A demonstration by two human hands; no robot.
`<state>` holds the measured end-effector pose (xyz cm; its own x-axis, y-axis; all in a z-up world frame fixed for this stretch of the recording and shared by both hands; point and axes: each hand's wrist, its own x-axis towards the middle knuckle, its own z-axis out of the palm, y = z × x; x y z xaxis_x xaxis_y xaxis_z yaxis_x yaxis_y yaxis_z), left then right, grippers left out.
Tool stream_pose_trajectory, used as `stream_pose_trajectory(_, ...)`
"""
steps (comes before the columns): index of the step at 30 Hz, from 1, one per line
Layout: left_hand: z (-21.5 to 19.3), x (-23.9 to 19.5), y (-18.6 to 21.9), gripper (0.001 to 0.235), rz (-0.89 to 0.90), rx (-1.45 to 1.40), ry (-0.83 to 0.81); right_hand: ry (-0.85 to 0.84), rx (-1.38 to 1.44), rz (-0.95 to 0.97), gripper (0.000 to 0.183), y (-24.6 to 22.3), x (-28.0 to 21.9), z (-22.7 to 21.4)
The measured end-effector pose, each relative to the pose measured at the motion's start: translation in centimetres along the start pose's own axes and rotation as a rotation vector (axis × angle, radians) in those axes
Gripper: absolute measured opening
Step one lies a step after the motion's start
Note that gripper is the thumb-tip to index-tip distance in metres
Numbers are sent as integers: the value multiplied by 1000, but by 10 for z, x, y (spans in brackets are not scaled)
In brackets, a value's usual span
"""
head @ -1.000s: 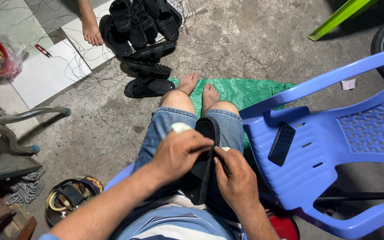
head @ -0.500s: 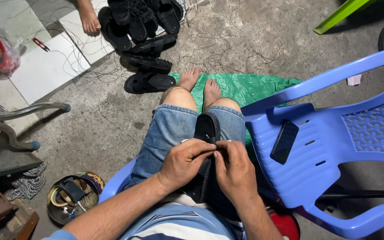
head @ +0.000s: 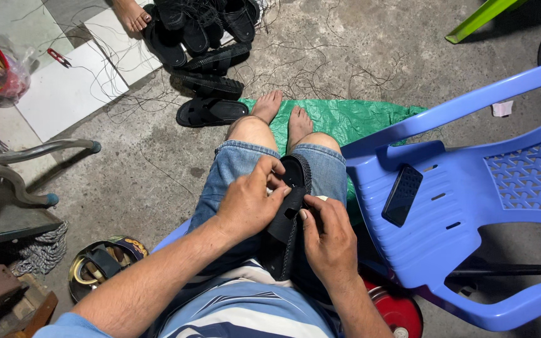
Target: The person sits on a plastic chair and hand-sews a black sandal using a needle and thread. They repeatedly push the needle through the sandal strap and pull the thread to secure the stitching.
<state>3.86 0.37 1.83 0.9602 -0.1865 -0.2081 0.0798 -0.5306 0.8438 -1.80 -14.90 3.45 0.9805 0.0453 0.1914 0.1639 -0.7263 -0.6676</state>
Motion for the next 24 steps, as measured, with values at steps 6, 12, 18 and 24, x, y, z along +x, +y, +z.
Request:
stream_pose_trajectory(6, 8, -4, 4, 28, -30, 50, -42, -16, 8, -22, 19, 3, 3, -4)
stream_pose_trajectory(12, 13, -4, -5, 33, 37, 22, 12, -36, 49, -8, 21, 4, 4, -5)
stream_pose_trajectory(18, 18, -4, -11, 33, 6, 5, 43, -33, 62, -47, 24, 11, 2, -6)
stream_pose_trajectory(24, 14, -6, -2, 33, 104, 126, -61, -106, 30, -45, 24, 11, 6, -11)
